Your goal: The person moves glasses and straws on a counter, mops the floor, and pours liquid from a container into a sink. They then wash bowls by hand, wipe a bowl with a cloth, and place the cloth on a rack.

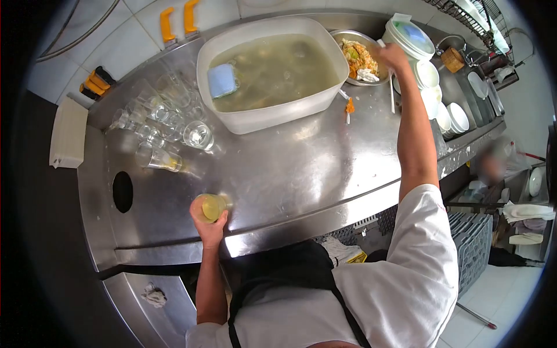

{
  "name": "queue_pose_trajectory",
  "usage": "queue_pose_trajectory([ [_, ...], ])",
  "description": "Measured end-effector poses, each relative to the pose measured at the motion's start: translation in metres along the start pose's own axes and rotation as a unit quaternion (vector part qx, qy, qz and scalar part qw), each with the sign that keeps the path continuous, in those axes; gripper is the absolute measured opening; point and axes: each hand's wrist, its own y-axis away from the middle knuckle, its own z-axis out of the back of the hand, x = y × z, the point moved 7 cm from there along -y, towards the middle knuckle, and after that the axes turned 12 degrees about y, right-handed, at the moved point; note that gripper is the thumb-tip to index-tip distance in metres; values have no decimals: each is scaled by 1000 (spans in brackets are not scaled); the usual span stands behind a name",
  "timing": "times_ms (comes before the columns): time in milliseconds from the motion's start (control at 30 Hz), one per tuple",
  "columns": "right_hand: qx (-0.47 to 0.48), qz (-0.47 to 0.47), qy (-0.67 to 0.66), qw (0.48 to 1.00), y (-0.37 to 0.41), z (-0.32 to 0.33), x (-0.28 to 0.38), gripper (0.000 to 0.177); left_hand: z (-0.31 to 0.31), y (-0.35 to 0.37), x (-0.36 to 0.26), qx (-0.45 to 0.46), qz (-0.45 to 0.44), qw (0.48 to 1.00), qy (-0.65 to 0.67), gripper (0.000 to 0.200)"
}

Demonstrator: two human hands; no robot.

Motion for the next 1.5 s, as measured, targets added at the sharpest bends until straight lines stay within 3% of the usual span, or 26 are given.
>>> queue_pose_trajectory([
  [33, 98, 65, 118, 986, 7, -13, 17, 52, 2, 0, 1, -6, 4, 1000, -4, 78],
  [100, 99, 105, 133, 980, 57, -32, 37, 47, 7, -4, 3, -21, 8, 1000, -8, 79],
  [167, 42, 101, 125, 986, 98, -63, 44, 40, 15, -7, 10, -37, 6, 999, 10, 79],
  [333, 34, -22, -28, 999, 129, -133, -2, 33, 19, -7, 11, -47, -19, 998, -31, 80],
  [467, 119, 1, -3, 993, 132, -146, 20, 34, 17, -2, 16, -59, -1, 998, 3, 80],
  [600, 141, -44, -11, 989, 130, -171, 8, 37, 17, -5, 12, -57, -7, 998, -10, 79],
  [700, 161, 21, 18, 987, 140, -169, 0, 35, 16, -4, 7, -66, -4, 997, -25, 79],
  [800, 73, 28, 0, 997, 132, -94, 9, 31, 19, -4, 19, -59, -15, 998, 25, 78],
  [833, 2, 52, 19, 998, 116, -75, 10, 31, 21, -3, 25, -61, 4, 998, 34, 79],
  [900, -39, 34, 2, 999, 74, -41, 13, 31, 24, -2, 28, -62, -3, 998, 33, 80],
  [967, -23, 34, 35, 999, 18, -35, 18, 38, 21, -3, 29, -63, -6, 997, 39, 81],
  [1033, -19, 116, 3, 993, -23, -46, 25, 45, 20, -2, 26, -62, -1, 997, 47, 82],
  [1100, -108, 99, 45, 988, -47, -45, 25, 45, 19, -2, 24, -61, 5, 997, 38, 82],
  [1233, -328, 64, -54, 941, -10, -7, 18, 32, 19, -2, 22, -61, 7, 997, 44, 82],
  [1333, -55, 102, -21, 993, 63, -59, 29, 18, 20, -3, 20, -53, -5, 999, 9, 81],
  [1400, 124, 168, 148, 967, 110, -134, 36, 29, 20, -3, 24, -62, -7, 998, 16, 79],
  [1500, 26, 84, 26, 996, 135, -178, 17, 28, 21, -3, 27, -53, -17, 998, 30, 77],
])
